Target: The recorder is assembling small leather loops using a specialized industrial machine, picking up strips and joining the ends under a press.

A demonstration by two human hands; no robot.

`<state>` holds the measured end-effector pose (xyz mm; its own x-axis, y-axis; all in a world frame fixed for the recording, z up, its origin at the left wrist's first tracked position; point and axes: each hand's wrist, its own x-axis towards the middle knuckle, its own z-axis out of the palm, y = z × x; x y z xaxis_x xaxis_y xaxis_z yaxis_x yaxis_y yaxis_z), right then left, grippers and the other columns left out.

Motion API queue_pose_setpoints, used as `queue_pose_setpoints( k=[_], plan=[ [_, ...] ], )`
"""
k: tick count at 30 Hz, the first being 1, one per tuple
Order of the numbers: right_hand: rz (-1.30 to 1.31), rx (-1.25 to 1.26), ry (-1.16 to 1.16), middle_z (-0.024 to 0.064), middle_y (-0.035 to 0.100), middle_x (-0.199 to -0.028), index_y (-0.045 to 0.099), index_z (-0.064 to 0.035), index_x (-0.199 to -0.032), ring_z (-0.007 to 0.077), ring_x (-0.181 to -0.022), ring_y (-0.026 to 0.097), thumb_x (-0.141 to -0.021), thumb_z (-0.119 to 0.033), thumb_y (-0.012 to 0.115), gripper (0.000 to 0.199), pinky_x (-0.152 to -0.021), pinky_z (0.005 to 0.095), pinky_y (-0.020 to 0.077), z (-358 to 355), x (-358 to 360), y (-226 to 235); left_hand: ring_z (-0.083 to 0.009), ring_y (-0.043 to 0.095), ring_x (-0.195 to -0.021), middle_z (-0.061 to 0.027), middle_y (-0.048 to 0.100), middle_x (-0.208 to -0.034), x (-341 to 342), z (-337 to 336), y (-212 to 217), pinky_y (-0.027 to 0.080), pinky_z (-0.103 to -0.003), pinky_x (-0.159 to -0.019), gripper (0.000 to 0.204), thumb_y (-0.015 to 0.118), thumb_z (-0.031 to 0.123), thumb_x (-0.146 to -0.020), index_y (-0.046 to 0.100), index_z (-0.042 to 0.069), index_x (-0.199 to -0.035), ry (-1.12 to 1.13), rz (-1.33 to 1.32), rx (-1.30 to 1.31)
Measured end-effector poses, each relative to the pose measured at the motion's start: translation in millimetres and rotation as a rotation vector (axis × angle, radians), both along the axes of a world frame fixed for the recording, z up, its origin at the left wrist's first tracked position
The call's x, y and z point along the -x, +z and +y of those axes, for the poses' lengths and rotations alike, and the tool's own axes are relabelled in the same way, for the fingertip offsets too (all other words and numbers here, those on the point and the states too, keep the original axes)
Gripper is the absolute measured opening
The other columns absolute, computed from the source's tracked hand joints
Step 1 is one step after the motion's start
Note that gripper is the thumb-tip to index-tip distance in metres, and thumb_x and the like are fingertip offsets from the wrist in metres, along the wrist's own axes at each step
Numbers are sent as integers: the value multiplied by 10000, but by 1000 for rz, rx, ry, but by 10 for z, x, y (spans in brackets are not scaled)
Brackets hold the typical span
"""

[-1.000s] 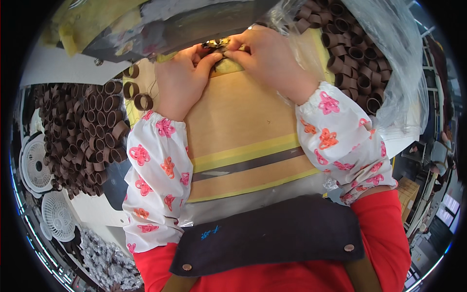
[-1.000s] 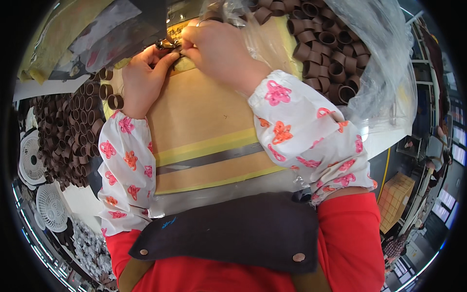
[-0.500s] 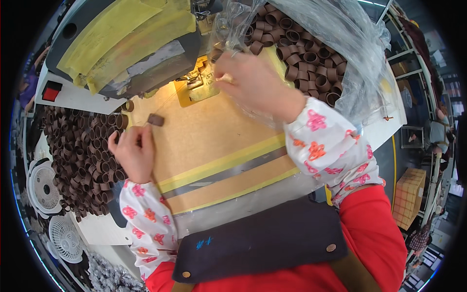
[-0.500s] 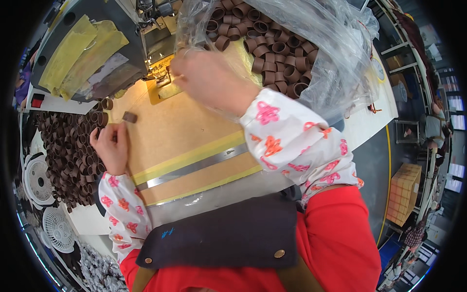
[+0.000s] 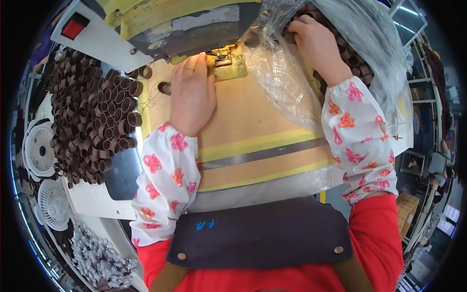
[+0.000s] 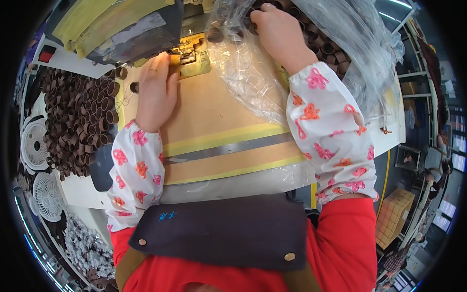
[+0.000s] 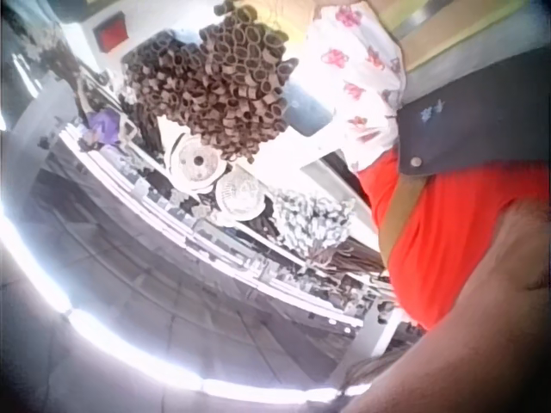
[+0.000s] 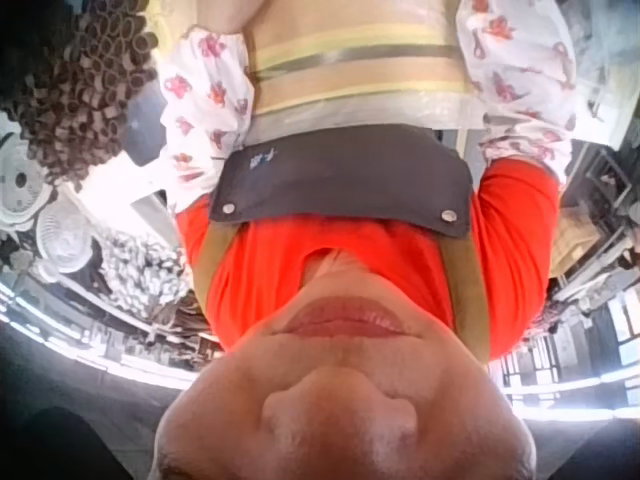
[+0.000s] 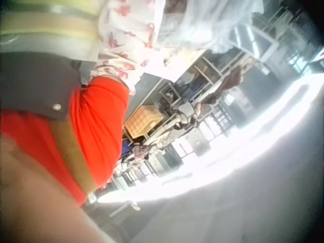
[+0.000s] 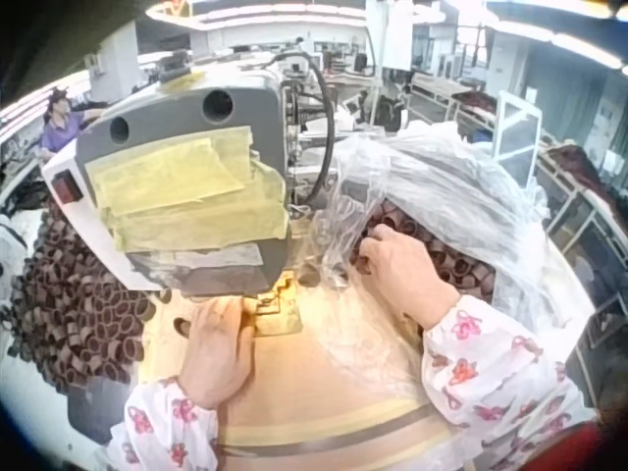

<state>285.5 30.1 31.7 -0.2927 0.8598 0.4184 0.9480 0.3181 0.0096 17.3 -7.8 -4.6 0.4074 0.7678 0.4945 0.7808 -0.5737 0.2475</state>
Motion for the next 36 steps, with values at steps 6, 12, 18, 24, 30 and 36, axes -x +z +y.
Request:
queue_pose_setpoints(
  k=[6, 12, 18, 24, 30, 36],
  plan=[
    [708, 184, 274, 146, 592, -661, 652, -5, -804, 293, -573, 569, -735, -111, 604, 135, -565, 338, 457, -261, 596, -48, -316, 575, -777, -169, 604, -837, -60, 108, -25, 455, -399, -668, 252, 551, 136, -814, 568, 22, -1038, 138, -56, 172],
    [1083, 572, 109, 58, 582, -617, 621, 19, -824, 111, -533, 525, -778, -53, 582, 94, -509, 253, 421, -343, 919, -341, -202, 587, -592, -108, 614, -724, 79, 121, 7, 435, -298, -512, 199, 590, 177, -833, 623, 28, -960, 138, -341, 424],
    [1444, 728, 91, 31, 603, -695, 573, 20, -869, 76, -587, 542, -795, -33, 570, 91, -529, 223, 437, -370, 956, -270, -24, 519, -725, 20, 589, -837, 132, 55, 19, 433, -168, -652, 208, 621, 66, -828, 596, -11, -1019, -133, -677, 786],
    [1149, 694, 166, 47, 618, -710, 596, 24, -861, 81, -623, 562, -790, -46, 557, 107, -562, 233, 450, -321, 925, -302, -30, 465, -598, 24, 536, -664, 114, 76, -44, 381, -174, -539, 204, 637, 37, -770, 622, 9, -972, -171, -790, 716],
    [984, 787, 232, 73, 624, -717, 604, 16, -863, 114, -601, 568, -787, -91, 563, 138, -571, 244, 456, -264, 924, -343, -42, 481, -568, 0, 548, -626, 78, 94, -31, 405, -189, -533, 143, 631, 11, -746, 640, -3, -888, -117, -672, 643],
    [1068, 433, 223, 65, 596, -679, 575, 1, -848, 130, -567, 554, -746, -98, 632, 154, -538, 270, 453, -389, 993, -406, -63, 553, -589, -30, 605, -653, 63, 86, -112, 441, -205, -546, 96, 634, 41, -743, 626, -6, -826, -49, -746, 544]
  ],
)
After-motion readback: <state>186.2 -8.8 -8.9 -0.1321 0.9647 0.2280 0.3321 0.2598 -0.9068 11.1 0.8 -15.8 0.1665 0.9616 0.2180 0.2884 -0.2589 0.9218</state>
